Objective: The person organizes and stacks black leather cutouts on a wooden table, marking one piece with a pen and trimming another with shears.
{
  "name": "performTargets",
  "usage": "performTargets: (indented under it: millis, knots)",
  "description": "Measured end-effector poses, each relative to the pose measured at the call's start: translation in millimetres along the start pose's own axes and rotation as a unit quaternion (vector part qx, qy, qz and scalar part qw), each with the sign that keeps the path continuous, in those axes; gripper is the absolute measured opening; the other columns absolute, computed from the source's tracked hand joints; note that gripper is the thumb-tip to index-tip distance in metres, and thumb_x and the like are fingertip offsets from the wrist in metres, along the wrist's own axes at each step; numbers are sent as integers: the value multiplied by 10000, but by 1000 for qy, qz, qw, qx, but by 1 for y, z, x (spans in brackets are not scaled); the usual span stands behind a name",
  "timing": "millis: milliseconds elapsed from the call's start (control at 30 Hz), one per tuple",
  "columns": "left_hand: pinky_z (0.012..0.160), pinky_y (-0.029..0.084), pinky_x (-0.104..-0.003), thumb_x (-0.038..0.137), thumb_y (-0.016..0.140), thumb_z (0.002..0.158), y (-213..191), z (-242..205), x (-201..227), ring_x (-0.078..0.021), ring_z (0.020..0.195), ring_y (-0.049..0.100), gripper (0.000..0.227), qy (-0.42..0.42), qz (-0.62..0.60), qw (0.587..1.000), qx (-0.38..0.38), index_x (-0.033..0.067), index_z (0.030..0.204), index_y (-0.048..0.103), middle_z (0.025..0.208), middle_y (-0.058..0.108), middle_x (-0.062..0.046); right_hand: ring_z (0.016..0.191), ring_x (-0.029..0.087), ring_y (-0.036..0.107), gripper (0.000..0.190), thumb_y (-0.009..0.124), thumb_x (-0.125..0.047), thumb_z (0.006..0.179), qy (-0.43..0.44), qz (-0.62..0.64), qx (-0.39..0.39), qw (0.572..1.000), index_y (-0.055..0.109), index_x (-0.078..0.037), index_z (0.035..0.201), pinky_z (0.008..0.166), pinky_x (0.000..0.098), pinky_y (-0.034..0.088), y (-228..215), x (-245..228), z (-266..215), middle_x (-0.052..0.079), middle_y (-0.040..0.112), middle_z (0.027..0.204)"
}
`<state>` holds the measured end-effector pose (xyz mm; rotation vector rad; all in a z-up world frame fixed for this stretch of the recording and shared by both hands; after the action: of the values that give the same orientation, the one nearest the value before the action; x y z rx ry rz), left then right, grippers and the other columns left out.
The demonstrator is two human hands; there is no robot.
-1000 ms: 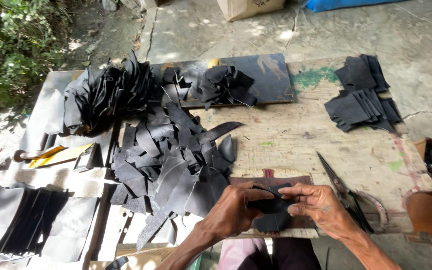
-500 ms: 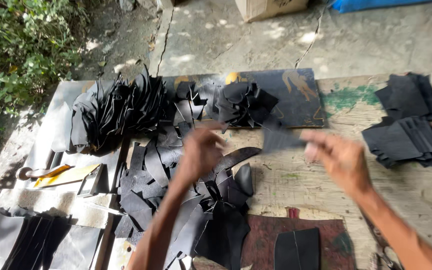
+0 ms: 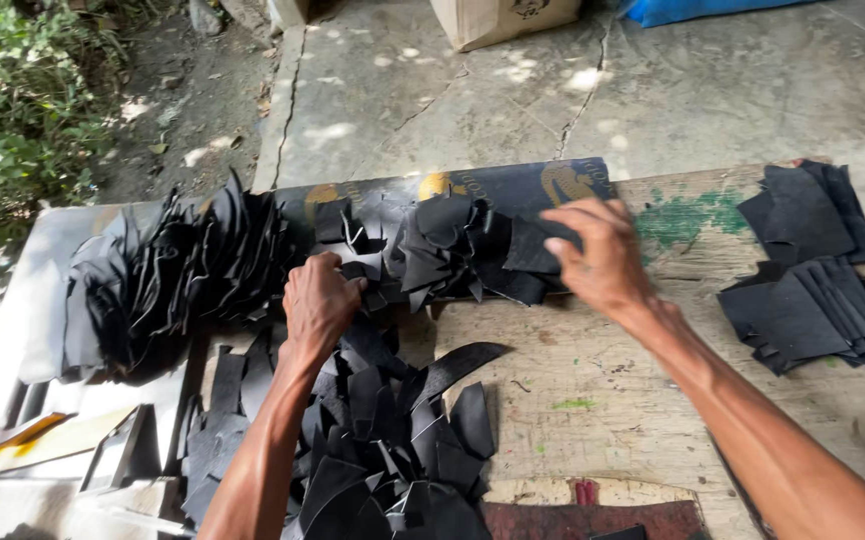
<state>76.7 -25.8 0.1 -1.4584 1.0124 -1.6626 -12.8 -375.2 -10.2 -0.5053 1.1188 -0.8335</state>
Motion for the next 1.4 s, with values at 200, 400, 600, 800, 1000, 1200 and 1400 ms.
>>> performTargets:
  millis: [200, 400, 600, 800, 1000, 1200, 1400]
  knots:
    - [713, 572, -384, 177, 862, 713, 4, -4, -6, -285, 743, 762, 425, -20, -75, 996, -37, -40, 1058, 742, 774, 763, -155, 896, 286, 514, 489, 814, -257, 863, -137, 72, -76, 985, 679, 32, 1233, 801, 457, 396, 67, -83, 47, 171, 629, 1034]
    - [704, 581, -356, 166, 856, 723, 4, -6, 0, -260, 736, 772, 402, -11, -80, 996, -49, -39, 1052, 748, 790, 771, -148, 731, 176, 533, 164, 737, -204, 936, -40, -36, -159, 986, 713, -70, 843, 740, 424, 439, 70, -65, 49, 23, 647, 730]
    - [633, 575, -391, 161, 784, 827, -8, -9, 23, -283, 699, 749, 291, 44, -56, 997, -9, -9, 1062, 759, 841, 756, -169, 448, 78, 500, 119, 722, -150, 906, 70, 107, -127, 984, 670, -46, 932, 338, 261, 369, 19, -22, 35, 16, 628, 629]
    - [607, 551, -436, 279, 698, 932, 5, 6, 63, -244, 594, 685, 249, 9, -90, 995, -40, 49, 908, 792, 766, 765, -117, 634, 133, 608, 97, 724, -78, 961, -11, 49, 5, 999, 666, -37, 894, 489, 270, 512, -11, -18, 22, 53, 681, 817]
    - [585, 539, -402, 359, 831, 833, 57, 27, 88, -230, 627, 658, 383, -61, -77, 986, -131, -12, 875, 747, 777, 745, -171, 893, 239, 681, 195, 753, -51, 843, -16, 30, -82, 996, 720, -29, 1034, 802, 361, 582, 25, -14, -3, 110, 707, 1061]
    - [580, 624, -323, 113, 726, 875, 31, 40, 68, -209, 691, 767, 193, -57, -311, 946, -65, 6, 1033, 697, 910, 754, -167, 960, 295, 646, 247, 764, -106, 841, 26, 3, -149, 988, 732, -31, 1074, 899, 425, 516, 17, -12, -5, 109, 698, 1059]
    - [609, 606, -284, 61, 734, 887, -32, 34, 32, -187, 719, 763, 148, -48, -267, 962, 31, -3, 1020, 733, 904, 781, -149, 1018, 270, 613, 136, 697, -29, 788, -99, -11, 18, 995, 712, -21, 923, 930, 417, 497, -6, -50, -5, 159, 666, 1128]
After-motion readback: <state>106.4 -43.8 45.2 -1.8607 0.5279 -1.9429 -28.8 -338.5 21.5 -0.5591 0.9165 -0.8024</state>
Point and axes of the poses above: each hand's wrist, its own z-axis towards the middle knuckle, its own y-axis out of the palm, x = y × z, the point moved 8 cm from there along z, towards the middle knuckle
